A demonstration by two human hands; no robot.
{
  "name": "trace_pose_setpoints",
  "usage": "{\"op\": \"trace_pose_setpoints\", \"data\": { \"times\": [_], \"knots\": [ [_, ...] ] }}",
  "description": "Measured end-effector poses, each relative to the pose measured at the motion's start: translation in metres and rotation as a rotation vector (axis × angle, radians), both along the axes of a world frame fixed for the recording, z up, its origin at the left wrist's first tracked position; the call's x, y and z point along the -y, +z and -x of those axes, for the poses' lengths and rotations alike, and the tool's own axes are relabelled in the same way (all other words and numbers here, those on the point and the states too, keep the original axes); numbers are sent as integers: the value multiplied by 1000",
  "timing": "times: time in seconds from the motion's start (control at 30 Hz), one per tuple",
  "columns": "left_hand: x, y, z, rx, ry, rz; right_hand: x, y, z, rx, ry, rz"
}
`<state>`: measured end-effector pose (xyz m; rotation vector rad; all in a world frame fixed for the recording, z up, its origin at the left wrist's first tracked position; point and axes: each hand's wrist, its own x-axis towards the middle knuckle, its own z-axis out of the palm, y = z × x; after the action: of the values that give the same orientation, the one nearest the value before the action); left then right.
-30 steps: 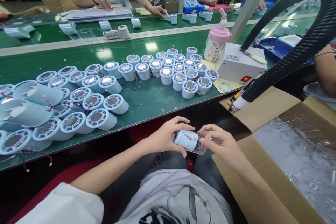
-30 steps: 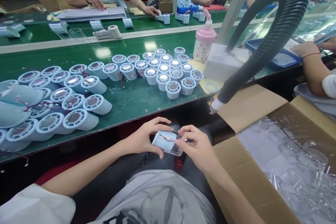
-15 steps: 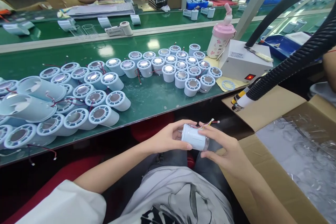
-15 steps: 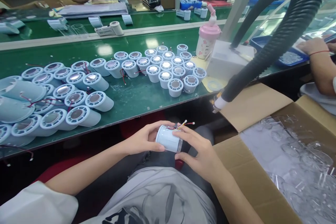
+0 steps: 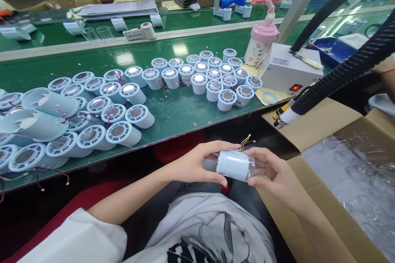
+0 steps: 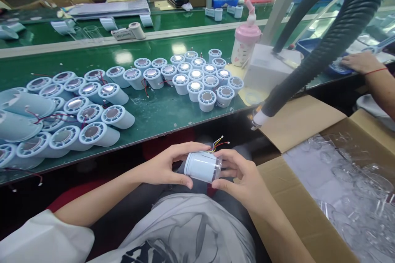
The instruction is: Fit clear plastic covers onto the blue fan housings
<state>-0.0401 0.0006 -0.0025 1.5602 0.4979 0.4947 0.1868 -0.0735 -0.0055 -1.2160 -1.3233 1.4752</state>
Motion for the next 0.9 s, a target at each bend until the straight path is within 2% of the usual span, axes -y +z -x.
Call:
{"op": "trace_pose_setpoints", "data": {
  "times": [0.17,0.3,0.67,0.9],
  "knots": [
    [0,1,0,9,-2,-68,-2,-1,-1,-67,27,85],
    [0,3,0,1,2,-93,-3,-3,-1,-129,29,213],
    [-1,2,2,23,-12,-120,-6,-5,12,-238,-72,399],
    [-2,-4,2,79,-23,-156,-9,-7,19,-312,-17,546]
  ]
}}
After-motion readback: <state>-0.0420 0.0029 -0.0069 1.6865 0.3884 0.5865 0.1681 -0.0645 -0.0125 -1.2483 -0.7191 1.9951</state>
